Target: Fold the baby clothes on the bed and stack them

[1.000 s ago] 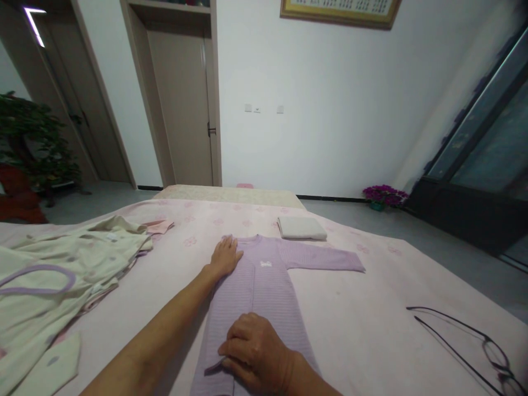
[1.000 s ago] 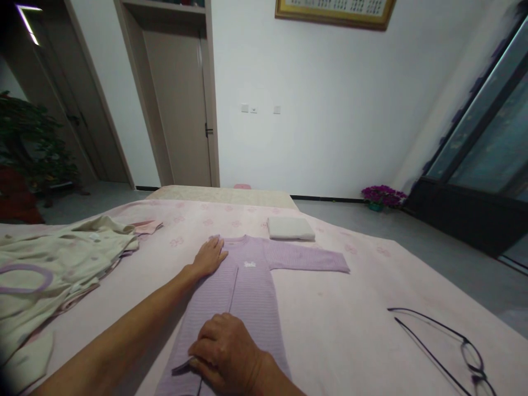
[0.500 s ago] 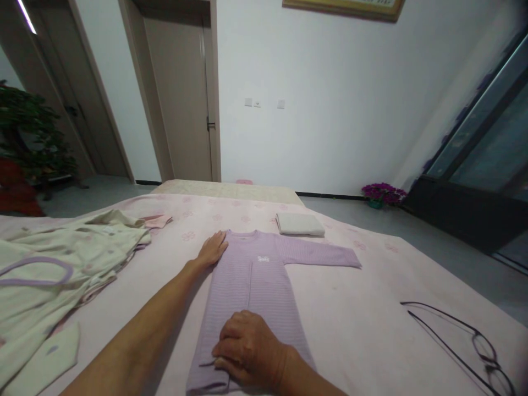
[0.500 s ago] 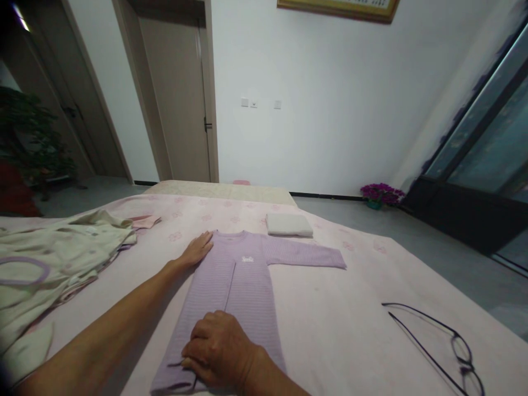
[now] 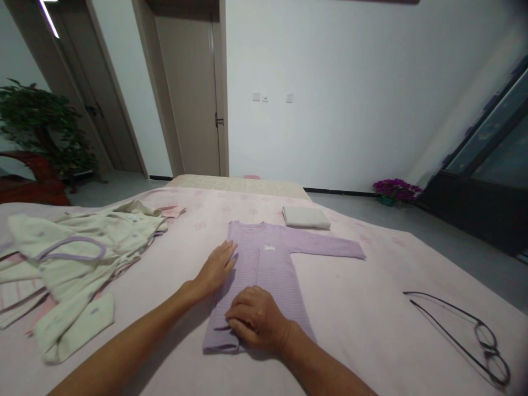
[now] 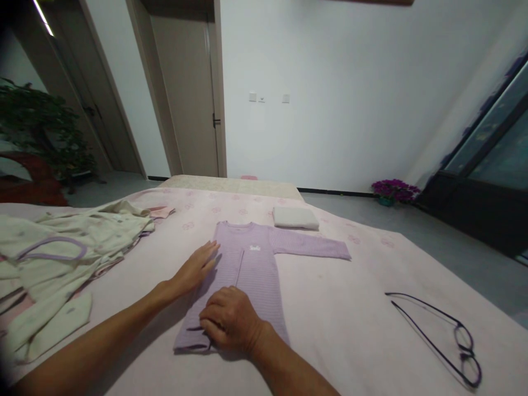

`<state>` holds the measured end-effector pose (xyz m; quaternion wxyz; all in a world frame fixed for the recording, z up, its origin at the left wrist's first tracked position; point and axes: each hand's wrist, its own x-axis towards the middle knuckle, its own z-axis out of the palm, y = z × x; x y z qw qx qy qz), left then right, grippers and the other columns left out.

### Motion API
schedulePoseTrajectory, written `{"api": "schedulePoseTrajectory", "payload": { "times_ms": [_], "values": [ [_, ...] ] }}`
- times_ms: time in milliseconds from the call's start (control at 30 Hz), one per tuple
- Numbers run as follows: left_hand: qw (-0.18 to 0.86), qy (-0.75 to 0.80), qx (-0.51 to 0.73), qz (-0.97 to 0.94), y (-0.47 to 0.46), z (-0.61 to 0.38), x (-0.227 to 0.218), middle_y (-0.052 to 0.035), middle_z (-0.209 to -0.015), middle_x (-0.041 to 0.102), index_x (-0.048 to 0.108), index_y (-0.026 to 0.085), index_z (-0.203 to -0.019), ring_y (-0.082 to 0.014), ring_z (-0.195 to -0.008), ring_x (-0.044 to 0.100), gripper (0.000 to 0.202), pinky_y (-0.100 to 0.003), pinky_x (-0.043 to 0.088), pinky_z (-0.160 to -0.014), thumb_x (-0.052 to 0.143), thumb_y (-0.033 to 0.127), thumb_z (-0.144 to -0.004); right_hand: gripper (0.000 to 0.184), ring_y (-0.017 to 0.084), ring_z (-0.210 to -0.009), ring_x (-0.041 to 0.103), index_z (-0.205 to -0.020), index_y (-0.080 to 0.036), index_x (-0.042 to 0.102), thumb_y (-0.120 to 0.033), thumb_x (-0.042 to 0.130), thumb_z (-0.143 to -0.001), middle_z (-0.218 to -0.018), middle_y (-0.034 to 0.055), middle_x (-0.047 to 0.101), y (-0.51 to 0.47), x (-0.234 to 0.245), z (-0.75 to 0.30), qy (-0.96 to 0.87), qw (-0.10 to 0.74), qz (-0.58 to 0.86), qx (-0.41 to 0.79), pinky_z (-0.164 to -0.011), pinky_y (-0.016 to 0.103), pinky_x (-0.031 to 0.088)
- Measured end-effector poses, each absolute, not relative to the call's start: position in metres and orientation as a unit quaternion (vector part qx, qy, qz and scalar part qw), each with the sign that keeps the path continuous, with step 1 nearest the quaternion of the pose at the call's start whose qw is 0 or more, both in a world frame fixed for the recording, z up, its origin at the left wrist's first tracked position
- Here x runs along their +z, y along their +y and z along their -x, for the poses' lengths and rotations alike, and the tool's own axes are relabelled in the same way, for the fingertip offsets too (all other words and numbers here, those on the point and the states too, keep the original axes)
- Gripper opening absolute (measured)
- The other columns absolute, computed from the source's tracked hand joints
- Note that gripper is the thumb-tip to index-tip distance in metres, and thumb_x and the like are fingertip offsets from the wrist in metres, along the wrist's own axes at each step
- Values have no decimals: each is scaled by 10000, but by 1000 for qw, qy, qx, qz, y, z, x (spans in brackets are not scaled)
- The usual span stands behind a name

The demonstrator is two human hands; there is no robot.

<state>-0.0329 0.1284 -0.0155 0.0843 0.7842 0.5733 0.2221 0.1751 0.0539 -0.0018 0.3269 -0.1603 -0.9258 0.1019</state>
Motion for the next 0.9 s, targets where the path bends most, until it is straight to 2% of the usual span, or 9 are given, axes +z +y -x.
{"api": "schedulePoseTrajectory", "payload": {
  "times_ms": [133,267,367,433,533,700,900],
  "values": [
    [110,507,248,-818,75,20,-11,-103,-1533,428,486,176,-1417,-224,-1444,341,483,-449,261,-1199,394,273,-953,223,165,-784,571,-876,-180,672,-277,487,-954,-807,51,660,56,2,-179,-887,377,231,133,-756,306,424],
    [153,488,276,-814,37,25,3,-91,-1440,539,571,215,-1312,-217,-1356,458,383,-421,352,-1148,422,328,-977,241,157,-748,560,-813,-177,665,-275,490,-948,-752,43,638,57,2,-181,-869,393,259,153,-739,290,423],
    [155,450,290,-830,15,34,17,-78,-1206,650,630,222,-1151,-209,-1154,572,256,-375,449,-1013,527,343,-950,194,156,-745,570,-833,-179,685,-247,520,-909,-760,45,645,56,3,-184,-872,383,267,149,-725,283,422],
    [132,421,281,-852,2,38,21,-58,-1059,652,639,225,-1064,-203,-1016,583,212,-337,471,-891,631,347,-891,171,151,-736,579,-873,-175,699,-224,536,-881,-778,45,654,55,4,-186,-872,374,273,157,-705,270,424],
    [72,396,250,-881,-14,36,19,-48,-991,630,637,228,-1014,-209,-925,559,251,-328,445,-806,729,321,-800,173,140,-731,590,-911,-178,704,-204,538,-872,-807,40,663,54,5,-188,-877,354,276,171,-687,250,430],
    [24,398,257,-880,-26,19,4,-39,-892,641,621,215,-895,-193,-832,564,79,-319,436,-737,657,191,-829,153,137,-723,594,-889,-187,704,-218,556,-869,-801,29,659,53,4,-188,-896,325,261,154,-696,246,432],
    [48,444,316,-837,-23,3,-3,-38,-829,647,611,213,-865,-178,-782,582,23,-315,458,-714,597,212,-882,157,126,-711,607,-821,-193,698,-187,550,-874,-763,13,661,54,0,-186,-910,290,258,144,-684,228,432]
  ]
}}
